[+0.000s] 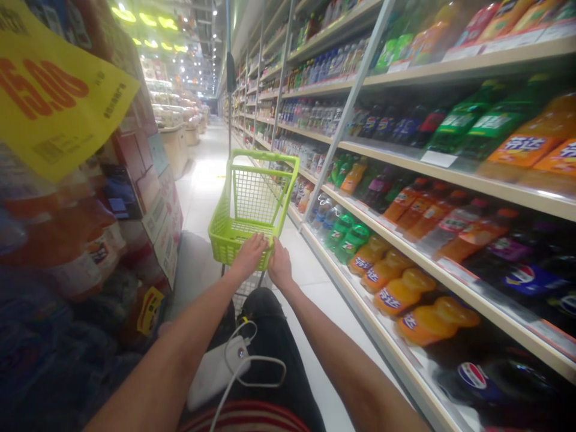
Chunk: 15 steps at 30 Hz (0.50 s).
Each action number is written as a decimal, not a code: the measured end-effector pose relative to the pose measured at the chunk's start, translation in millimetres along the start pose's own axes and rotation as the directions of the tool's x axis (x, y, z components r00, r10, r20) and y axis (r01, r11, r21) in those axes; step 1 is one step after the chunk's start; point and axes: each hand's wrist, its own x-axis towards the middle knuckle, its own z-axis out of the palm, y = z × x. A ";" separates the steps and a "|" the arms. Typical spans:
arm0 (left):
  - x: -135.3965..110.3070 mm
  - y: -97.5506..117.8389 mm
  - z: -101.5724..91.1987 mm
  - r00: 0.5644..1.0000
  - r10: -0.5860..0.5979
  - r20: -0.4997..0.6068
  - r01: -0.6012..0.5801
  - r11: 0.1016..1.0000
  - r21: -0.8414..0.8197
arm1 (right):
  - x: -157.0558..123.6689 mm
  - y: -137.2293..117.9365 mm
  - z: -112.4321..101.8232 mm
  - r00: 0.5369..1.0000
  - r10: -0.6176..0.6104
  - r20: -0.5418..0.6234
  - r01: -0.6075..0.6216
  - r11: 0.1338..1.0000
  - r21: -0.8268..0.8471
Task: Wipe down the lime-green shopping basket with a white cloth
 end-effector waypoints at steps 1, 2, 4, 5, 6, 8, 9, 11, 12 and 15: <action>-3.3 -8.0 -4.8 1.000 -0.011 0.009 0.011 1.000 0.001 | 0.8 0.8 -1.7 0.999 -0.013 0.030 0.014 1.000 -0.027; -7.3 -18.4 -9.8 0.999 -0.036 0.008 0.036 0.999 0.004 | 1.5 1.5 -3.2 0.998 -0.026 0.059 0.029 0.998 -0.055; -15.2 -42.7 -18.7 0.990 -0.135 -0.031 0.135 0.991 0.016 | 2.7 2.6 -4.8 0.993 -0.045 0.106 0.057 0.993 -0.104; -18.3 -54.7 -21.7 0.980 -0.192 -0.062 0.193 0.981 0.017 | 3.4 2.9 -4.8 0.991 -0.055 0.121 0.070 0.990 -0.123; -20.6 -65.6 -23.5 0.966 -0.240 -0.092 0.242 0.970 0.013 | 4.1 3.2 -4.4 0.989 -0.064 0.133 0.082 0.987 -0.137; -21.9 -83.3 -23.5 0.943 -0.304 -0.135 0.307 0.952 -0.005 | 6.2 3.8 -2.6 0.986 -0.078 0.146 0.101 0.983 -0.156; -20.9 -90.0 -22.0 0.937 -0.320 -0.142 0.321 0.947 -0.014 | 7.8 4.4 -1.3 0.985 -0.084 0.150 0.109 0.981 -0.163; -16.1 -100.3 -17.4 0.934 -0.330 -0.136 0.330 0.944 -0.025 | 12.3 6.5 1.6 0.983 -0.097 0.158 0.124 0.976 -0.176; -12.7 -104.4 -14.8 0.936 -0.327 -0.129 0.326 0.945 -0.029 | 15.2 8.1 3.1 0.981 -0.103 0.163 0.133 0.974 -0.182; -0.3 -114.9 -6.7 0.951 -0.289 -0.109 0.285 0.957 -0.051 | 26.4 14.2 7.6 0.978 -0.110 0.175 0.146 0.967 -0.207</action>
